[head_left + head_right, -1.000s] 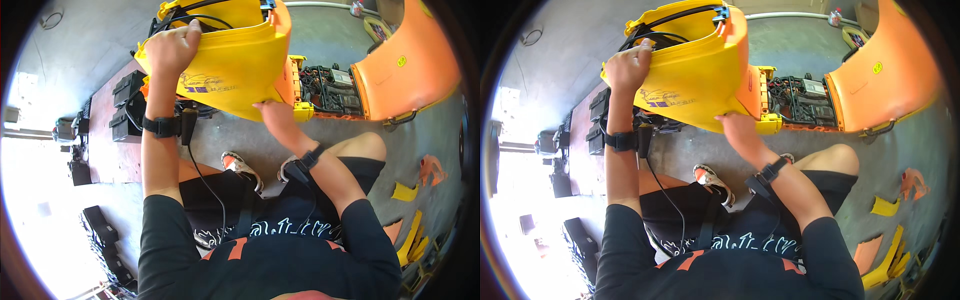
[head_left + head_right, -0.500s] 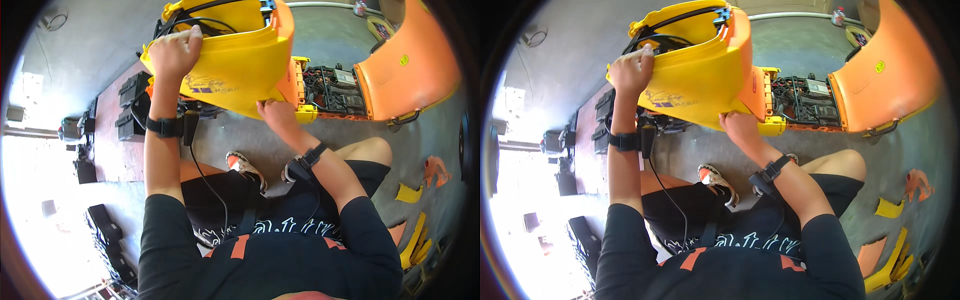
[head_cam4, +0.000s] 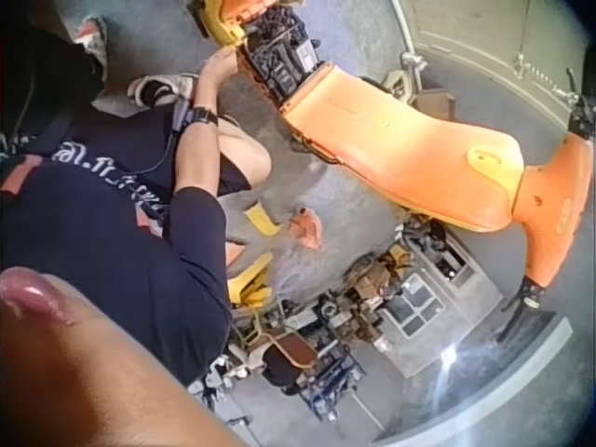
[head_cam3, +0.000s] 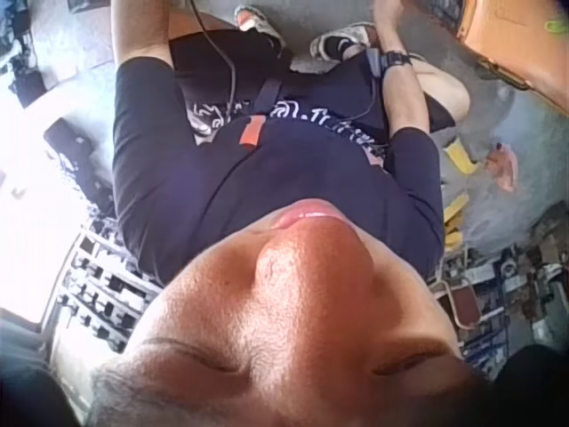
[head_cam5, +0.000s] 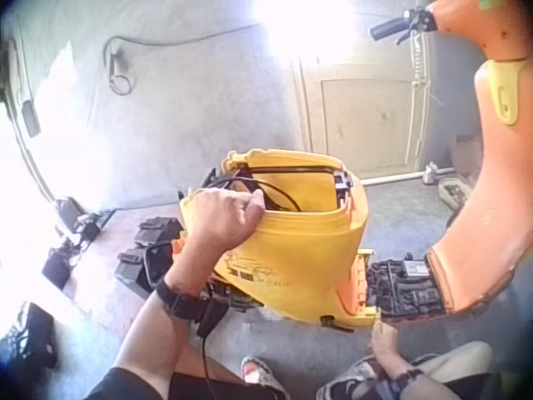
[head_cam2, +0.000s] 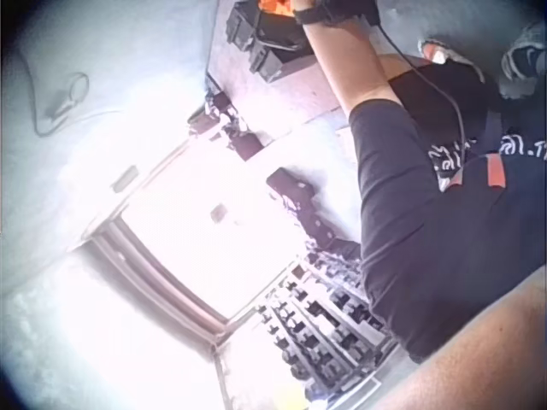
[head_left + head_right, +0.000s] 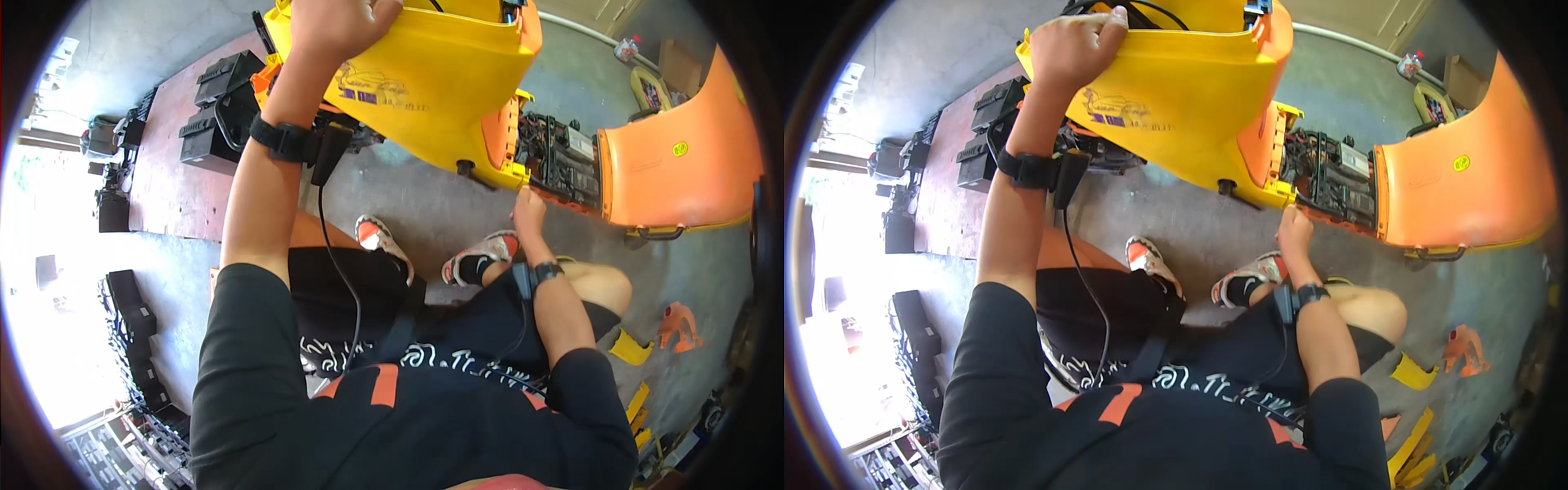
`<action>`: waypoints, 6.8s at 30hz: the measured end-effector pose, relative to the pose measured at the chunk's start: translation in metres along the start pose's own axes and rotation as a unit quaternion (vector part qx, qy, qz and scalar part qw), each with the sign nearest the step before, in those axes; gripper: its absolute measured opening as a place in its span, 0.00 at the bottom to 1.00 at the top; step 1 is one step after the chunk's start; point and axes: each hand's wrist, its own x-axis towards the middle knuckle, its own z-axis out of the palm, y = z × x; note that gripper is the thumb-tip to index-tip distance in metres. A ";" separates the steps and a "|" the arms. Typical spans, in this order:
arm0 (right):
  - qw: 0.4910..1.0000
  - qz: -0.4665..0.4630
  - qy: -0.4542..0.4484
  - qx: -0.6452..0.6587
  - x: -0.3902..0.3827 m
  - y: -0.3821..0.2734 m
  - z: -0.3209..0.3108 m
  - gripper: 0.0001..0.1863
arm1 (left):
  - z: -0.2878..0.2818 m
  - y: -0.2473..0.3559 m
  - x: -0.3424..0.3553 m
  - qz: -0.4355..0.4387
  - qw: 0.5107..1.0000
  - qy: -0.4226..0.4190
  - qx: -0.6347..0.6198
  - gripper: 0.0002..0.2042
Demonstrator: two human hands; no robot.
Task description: Installing a yellow body panel onto the frame of a scooter.
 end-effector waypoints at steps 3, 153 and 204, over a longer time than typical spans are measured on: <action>0.999 -0.029 -0.032 0.010 -0.013 -0.039 0.012 0.32 | -0.006 0.001 0.003 -0.006 1.000 0.010 -0.007 0.21; 0.812 -0.558 0.142 -0.096 -0.006 -0.348 -0.003 0.25 | 0.046 -0.152 0.121 -0.115 0.873 -0.474 -0.020 0.37; 0.798 -0.566 0.186 -0.089 -0.001 -0.344 0.005 0.25 | 0.022 -0.110 0.123 -0.093 0.845 -0.527 -0.012 0.38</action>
